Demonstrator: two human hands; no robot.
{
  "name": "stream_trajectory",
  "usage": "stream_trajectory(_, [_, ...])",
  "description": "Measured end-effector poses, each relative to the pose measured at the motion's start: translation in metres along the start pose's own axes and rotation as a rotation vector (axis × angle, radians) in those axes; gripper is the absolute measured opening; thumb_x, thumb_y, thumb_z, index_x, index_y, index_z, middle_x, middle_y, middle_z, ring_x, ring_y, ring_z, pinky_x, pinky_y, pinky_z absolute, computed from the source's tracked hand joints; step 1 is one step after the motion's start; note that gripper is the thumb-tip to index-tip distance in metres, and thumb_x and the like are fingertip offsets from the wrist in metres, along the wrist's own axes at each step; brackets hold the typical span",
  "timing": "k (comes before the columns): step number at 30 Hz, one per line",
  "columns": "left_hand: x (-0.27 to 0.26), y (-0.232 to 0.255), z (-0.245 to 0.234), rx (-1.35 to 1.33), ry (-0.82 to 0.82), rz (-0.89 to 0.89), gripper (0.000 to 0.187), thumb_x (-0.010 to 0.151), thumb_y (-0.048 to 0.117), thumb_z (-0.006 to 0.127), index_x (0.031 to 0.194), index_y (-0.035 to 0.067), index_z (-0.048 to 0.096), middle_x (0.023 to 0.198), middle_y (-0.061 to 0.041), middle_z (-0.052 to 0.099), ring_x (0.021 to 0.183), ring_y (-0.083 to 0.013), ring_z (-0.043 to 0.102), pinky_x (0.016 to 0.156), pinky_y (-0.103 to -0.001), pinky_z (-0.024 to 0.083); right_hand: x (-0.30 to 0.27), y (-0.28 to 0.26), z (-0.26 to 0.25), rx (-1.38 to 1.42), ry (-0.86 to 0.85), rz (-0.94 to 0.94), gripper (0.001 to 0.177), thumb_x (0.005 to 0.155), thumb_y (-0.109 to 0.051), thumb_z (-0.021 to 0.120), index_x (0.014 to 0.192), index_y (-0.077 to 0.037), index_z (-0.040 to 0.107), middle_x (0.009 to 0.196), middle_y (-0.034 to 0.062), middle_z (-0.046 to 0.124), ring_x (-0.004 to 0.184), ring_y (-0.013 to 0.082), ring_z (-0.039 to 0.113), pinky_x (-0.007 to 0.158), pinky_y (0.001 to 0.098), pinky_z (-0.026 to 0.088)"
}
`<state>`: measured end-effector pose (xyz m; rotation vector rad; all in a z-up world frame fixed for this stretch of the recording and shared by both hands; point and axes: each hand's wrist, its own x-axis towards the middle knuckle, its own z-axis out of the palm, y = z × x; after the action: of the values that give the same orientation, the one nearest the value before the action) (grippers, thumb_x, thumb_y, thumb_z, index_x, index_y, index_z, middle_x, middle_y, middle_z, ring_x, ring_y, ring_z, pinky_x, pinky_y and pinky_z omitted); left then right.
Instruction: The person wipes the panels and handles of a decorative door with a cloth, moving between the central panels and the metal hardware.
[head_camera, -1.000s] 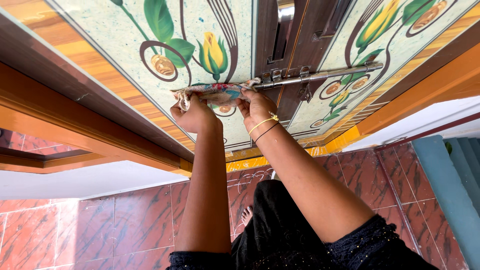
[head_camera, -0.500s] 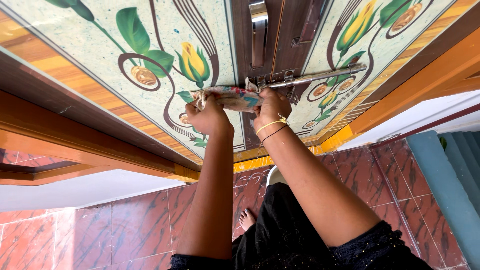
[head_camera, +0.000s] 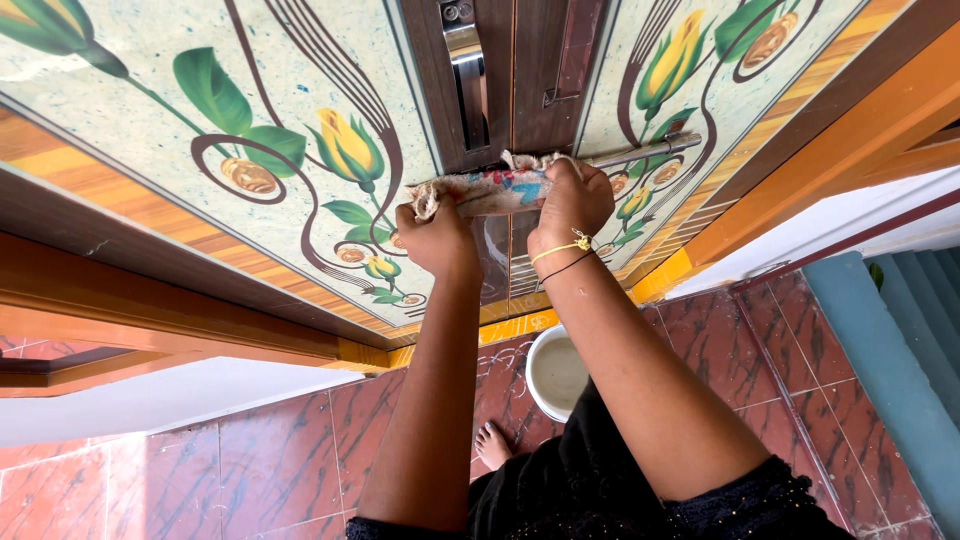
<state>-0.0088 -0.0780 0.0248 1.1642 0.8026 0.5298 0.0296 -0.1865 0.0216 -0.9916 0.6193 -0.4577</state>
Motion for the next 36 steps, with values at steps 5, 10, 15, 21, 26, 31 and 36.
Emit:
stream_trajectory(5, [0.008, -0.023, 0.012, -0.537, -0.027, -0.173, 0.048, 0.091, -0.003, 0.061, 0.134, 0.002, 0.042, 0.119, -0.019, 0.063, 0.094, -0.0291, 0.071, 0.073, -0.045, 0.065, -0.003, -0.003, 0.009, 0.056, -0.082, -0.161, 0.014, 0.078, 0.002, 0.071, 0.089, -0.004, 0.064, 0.089, 0.0048, 0.066, 0.075, 0.0119, 0.063, 0.067, 0.0255, 0.052])
stream_trajectory(10, [0.011, -0.044, 0.017, -0.605, 0.051, -0.212, 0.064, 0.089, -0.006, 0.059, 0.146, 0.009, 0.034, 0.118, -0.017, 0.064, 0.095, -0.0279, 0.071, 0.075, -0.044, 0.063, 0.015, 0.013, 0.001, -0.040, 0.008, -0.138, 0.013, 0.080, 0.002, 0.068, 0.091, -0.002, 0.064, 0.089, 0.0062, 0.067, 0.078, 0.0135, 0.063, 0.075, 0.0266, 0.053])
stream_trajectory(15, [0.003, -0.062, 0.033, -0.540, 0.174, -0.415, 0.062, 0.089, -0.005, 0.062, 0.143, 0.011, 0.035, 0.114, -0.017, 0.068, 0.093, -0.0270, 0.071, 0.077, -0.042, 0.063, 0.032, 0.021, -0.011, 0.079, 0.066, -0.043, 0.007, 0.086, -0.001, 0.060, 0.092, -0.001, 0.061, 0.089, 0.0080, 0.068, 0.076, 0.0147, 0.065, 0.072, 0.0286, 0.056])
stream_trajectory(21, [-0.006, -0.081, 0.052, -0.542, -0.028, -0.539, 0.040, 0.089, -0.004, 0.062, 0.127, 0.007, 0.053, 0.111, -0.013, 0.068, 0.093, -0.0257, 0.071, 0.081, -0.043, 0.061, 0.077, 0.006, -0.045, 0.049, 0.287, 0.340, 0.011, 0.088, -0.007, 0.060, 0.094, -0.002, 0.068, 0.088, 0.0071, 0.068, 0.066, 0.0179, 0.063, 0.054, 0.0340, 0.048])
stream_trajectory(26, [0.001, -0.099, 0.072, -0.601, -0.111, -0.583, 0.028, 0.092, -0.006, 0.060, 0.119, 0.003, 0.057, 0.112, -0.014, 0.066, 0.099, -0.0288, 0.069, 0.087, -0.046, 0.060, 0.112, 0.022, -0.067, 0.247, 0.179, 0.356, 0.010, 0.086, -0.001, 0.062, 0.095, -0.006, 0.065, 0.088, 0.0076, 0.067, 0.068, 0.0172, 0.064, 0.054, 0.0290, 0.049])
stream_trajectory(31, [0.023, -0.120, 0.075, -0.594, -0.172, -0.632, 0.021, 0.096, -0.001, 0.054, 0.116, 0.003, 0.062, 0.112, -0.012, 0.066, 0.099, -0.0248, 0.067, 0.090, -0.043, 0.057, 0.121, 0.041, -0.058, 0.208, 0.053, 0.276, 0.008, 0.086, -0.002, 0.062, 0.094, -0.004, 0.064, 0.090, 0.0084, 0.065, 0.070, 0.0190, 0.061, 0.055, 0.0319, 0.047])
stream_trajectory(36, [0.040, -0.127, 0.082, -0.611, -0.098, -0.716, 0.017, 0.102, 0.003, 0.053, 0.115, -0.003, 0.062, 0.110, -0.014, 0.064, 0.097, -0.0247, 0.066, 0.090, -0.041, 0.059, 0.094, 0.022, -0.056, 0.139, -0.014, 0.407, 0.022, 0.082, 0.004, 0.056, 0.100, -0.009, 0.058, 0.100, 0.0074, 0.054, 0.093, 0.0217, 0.052, 0.074, 0.0462, 0.049])
